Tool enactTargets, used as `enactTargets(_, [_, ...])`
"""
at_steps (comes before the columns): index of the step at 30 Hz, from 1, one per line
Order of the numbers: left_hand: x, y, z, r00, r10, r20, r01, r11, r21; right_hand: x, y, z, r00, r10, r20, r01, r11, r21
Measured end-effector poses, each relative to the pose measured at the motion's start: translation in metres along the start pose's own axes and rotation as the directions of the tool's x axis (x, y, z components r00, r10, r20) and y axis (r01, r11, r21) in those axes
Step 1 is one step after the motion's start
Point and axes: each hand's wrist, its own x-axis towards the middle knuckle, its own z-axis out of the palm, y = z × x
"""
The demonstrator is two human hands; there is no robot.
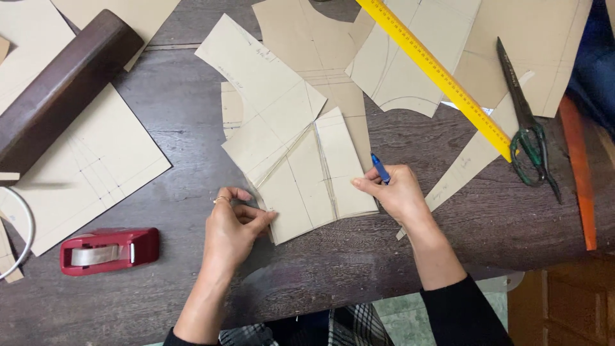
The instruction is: The person tapes a strip of paper onto a cardboard pattern piece, then uses a ruler and pen to draw straight lines and mark measurements on the pattern. The person handles multiple pattern pieces and tools on a cluttered work surface.
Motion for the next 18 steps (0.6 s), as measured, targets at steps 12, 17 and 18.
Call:
enactTargets(12, [0.000,-0.003,0.007,0.990,0.128,-0.057,-0.098,0.922,0.375,0.005,-0.026,-0.017,0.991,-0.062,0.117,0.097,0.943,-0.317])
enactTargets(17, [0.004,-0.009,0.006,0.989,0.123,-0.079,-0.088,0.934,0.346,0.006,-0.020,-0.017,0.993,-0.068,0.091,0.092,0.954,-0.285])
enactTargets(18, [0.004,-0.009,0.006,0.989,0.123,-0.078,-0.089,0.934,0.346,0.006,-0.018,-0.017,0.994,-0.068,0.090,0.092,0.954,-0.285])
